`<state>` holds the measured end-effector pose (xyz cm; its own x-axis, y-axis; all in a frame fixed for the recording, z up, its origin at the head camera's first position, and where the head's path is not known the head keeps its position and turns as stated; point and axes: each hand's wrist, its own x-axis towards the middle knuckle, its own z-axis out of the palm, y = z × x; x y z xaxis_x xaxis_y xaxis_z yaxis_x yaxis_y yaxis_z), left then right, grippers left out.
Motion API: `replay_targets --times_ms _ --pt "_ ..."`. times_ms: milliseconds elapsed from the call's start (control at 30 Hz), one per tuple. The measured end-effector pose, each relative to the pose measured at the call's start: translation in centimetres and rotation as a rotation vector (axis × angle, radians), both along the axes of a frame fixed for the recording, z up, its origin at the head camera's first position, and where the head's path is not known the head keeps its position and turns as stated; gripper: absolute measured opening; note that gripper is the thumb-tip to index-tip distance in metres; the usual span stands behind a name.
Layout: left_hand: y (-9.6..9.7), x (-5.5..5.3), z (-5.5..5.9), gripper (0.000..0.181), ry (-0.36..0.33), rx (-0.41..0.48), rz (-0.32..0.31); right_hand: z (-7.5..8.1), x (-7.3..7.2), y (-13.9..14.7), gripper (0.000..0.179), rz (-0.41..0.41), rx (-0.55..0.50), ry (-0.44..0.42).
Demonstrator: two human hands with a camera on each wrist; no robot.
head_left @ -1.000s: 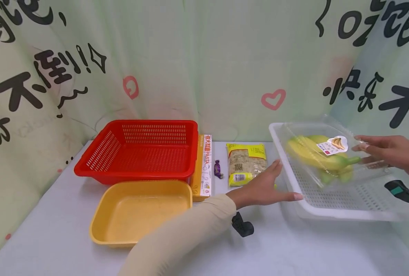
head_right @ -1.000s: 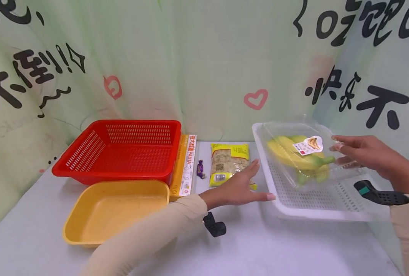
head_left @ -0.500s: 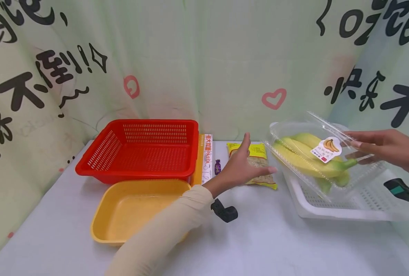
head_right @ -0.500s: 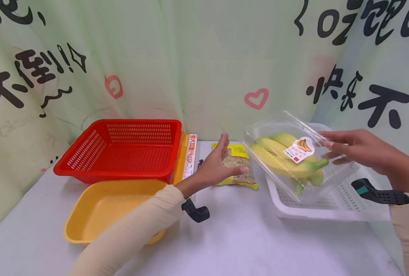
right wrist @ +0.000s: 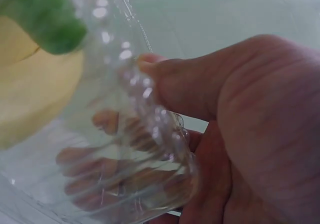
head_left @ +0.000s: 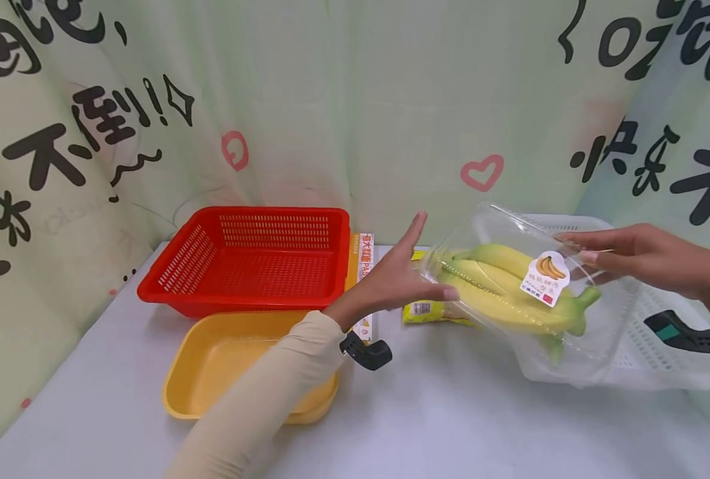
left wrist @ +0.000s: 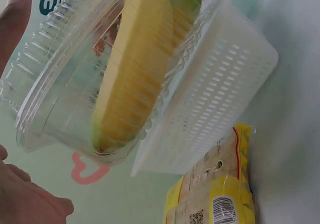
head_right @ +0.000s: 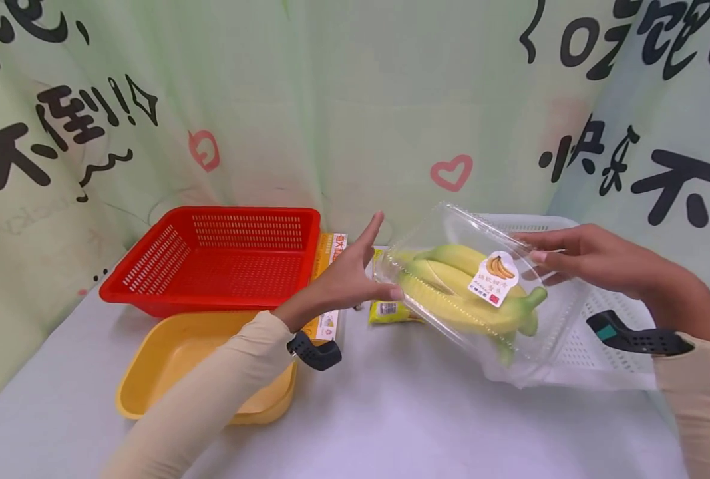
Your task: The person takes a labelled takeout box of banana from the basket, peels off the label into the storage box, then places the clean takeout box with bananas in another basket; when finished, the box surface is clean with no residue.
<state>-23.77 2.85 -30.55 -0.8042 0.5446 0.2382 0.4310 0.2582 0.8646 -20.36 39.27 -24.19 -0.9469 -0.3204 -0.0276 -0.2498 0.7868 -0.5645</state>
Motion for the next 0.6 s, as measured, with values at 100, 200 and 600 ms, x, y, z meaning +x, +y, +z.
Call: replay_targets --times_ms 100,200,600 --pt "-0.5 0.0 0.0 0.120 0.016 0.029 -0.065 0.0 0.2 -1.1 0.042 0.062 -0.041 0.022" --pt "-1.2 0.3 -0.1 0.118 0.025 0.032 -0.115 0.0 0.2 -2.1 0.043 0.113 -0.071 0.030" --pt "-4.2 2.7 0.2 0.110 0.050 0.113 -0.213 0.0 0.1 -5.2 0.044 0.396 -0.191 0.018"
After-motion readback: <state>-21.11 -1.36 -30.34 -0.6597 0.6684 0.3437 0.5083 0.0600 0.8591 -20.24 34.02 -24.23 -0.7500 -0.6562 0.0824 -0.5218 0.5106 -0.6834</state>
